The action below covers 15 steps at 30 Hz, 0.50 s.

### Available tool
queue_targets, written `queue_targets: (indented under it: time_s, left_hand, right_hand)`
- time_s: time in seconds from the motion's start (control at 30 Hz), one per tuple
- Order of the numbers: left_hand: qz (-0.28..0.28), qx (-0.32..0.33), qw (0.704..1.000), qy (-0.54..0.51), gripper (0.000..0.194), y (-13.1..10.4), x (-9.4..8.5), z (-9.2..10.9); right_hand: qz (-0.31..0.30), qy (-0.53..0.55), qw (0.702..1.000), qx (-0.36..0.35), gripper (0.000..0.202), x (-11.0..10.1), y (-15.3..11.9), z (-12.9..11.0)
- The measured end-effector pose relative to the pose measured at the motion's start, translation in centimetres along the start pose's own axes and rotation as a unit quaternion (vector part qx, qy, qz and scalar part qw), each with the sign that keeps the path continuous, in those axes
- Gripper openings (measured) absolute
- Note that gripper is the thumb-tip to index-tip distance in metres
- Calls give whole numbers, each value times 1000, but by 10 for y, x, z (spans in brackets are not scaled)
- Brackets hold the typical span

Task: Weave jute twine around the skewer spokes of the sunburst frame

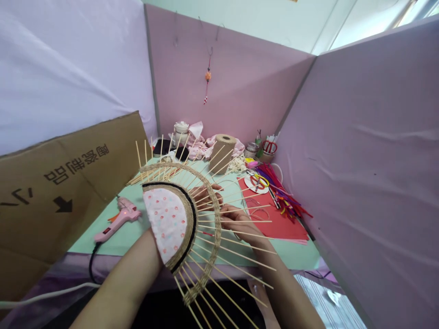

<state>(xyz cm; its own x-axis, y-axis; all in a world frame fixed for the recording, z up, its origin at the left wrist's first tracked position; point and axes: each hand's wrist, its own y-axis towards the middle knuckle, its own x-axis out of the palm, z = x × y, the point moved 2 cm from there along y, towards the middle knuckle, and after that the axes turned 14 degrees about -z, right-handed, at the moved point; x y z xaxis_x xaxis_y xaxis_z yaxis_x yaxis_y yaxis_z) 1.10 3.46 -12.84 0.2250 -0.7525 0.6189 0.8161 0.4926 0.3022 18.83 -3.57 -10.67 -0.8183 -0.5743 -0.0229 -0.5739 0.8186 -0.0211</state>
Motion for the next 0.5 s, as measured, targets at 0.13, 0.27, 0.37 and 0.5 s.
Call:
queue_targets:
  time_s: [0.13, 0.27, 0.37, 0.5]
  left_hand:
    - [28, 0, 999, 16, 32, 4, 1, 2]
    - [59, 28, 998, 13, 34, 9, 9, 3]
    - [68, 29, 997, -1, 35, 9, 16, 4]
    - [75, 27, 997, -24, 42, 6, 16, 6]
  right_hand:
    - [21, 0, 1000, 14, 17, -2, 2, 10]
    - [57, 52, 997, 31, 22, -3, 4, 23]
    - [69, 57, 996, 25, 25, -3, 4, 26]
    - [71, 48, 996, 23, 30, -4, 4, 26]
